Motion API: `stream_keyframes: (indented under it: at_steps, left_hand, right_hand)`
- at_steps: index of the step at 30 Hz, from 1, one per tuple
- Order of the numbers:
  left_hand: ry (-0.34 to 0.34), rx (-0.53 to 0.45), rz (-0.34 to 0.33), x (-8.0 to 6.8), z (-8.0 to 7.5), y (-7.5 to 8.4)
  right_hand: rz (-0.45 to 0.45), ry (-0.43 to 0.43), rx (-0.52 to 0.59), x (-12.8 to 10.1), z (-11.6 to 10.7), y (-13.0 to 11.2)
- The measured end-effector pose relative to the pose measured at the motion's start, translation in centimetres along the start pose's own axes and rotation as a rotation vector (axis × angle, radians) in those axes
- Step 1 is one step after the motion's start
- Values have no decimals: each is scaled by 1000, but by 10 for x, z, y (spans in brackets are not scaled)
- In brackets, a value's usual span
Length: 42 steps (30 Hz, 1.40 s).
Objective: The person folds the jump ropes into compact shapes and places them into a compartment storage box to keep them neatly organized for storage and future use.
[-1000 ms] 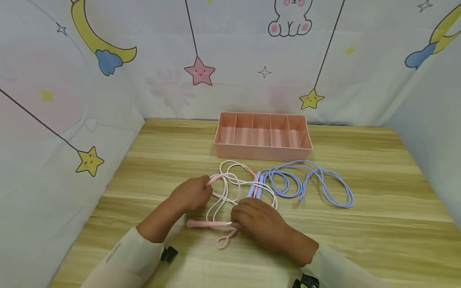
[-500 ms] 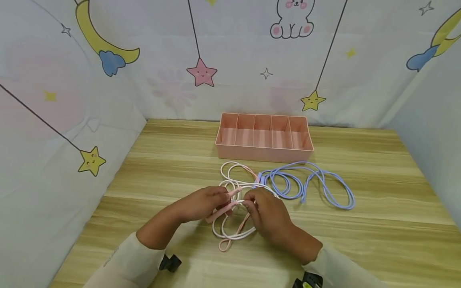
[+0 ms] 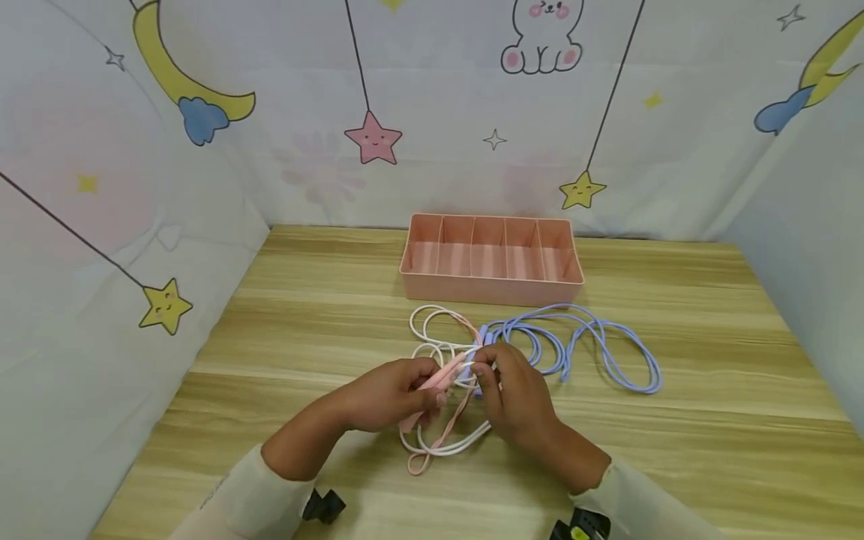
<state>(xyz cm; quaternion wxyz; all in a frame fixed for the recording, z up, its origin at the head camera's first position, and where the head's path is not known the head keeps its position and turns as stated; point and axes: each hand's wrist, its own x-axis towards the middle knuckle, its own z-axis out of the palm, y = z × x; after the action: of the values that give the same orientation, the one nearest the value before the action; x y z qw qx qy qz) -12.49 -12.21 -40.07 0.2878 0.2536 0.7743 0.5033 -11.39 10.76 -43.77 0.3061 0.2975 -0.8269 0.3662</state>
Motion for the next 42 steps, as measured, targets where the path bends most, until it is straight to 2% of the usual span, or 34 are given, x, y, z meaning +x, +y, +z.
stream_keyframes:
  at_steps: [7, 10, 15, 19, 23, 26, 32, 35, 39, 42]
  left_hand:
    - [9, -48, 51, 0, 3, -1]
    - [7, -75, 57, 0, 5, 1]
    - [-13, -88, 59, -1, 8, 3]
    - [-56, -159, 77, -2, 11, 5]
    - [-65, -251, 137, -2, 14, 6]
    - [-59, -295, 195, -3, 16, 7]
    - [-90, -351, 217, -4, 20, 10]
    - [-93, -349, 220, -4, 21, 10]
    - [-55, -366, 184, -4, 22, 12]
    - [-46, -390, 149, -4, 22, 12]
  right_hand:
    - [28, 50, -12, -1, -4, 5]
    - [24, 50, 26, 0, -6, 8]
    - [81, -20, 135, -1, -8, 8]
    - [157, -98, 270, -3, -10, 7]
    - [253, -141, 441, -1, -13, 5]
    - [277, -143, 467, -1, -15, 4]
    - [289, -115, 415, 1, -21, 1]
    - [297, -111, 435, 0, -22, 1]
    - [232, -111, 506, -2, -21, 4]
    - [199, -104, 494, -2, -20, 4]
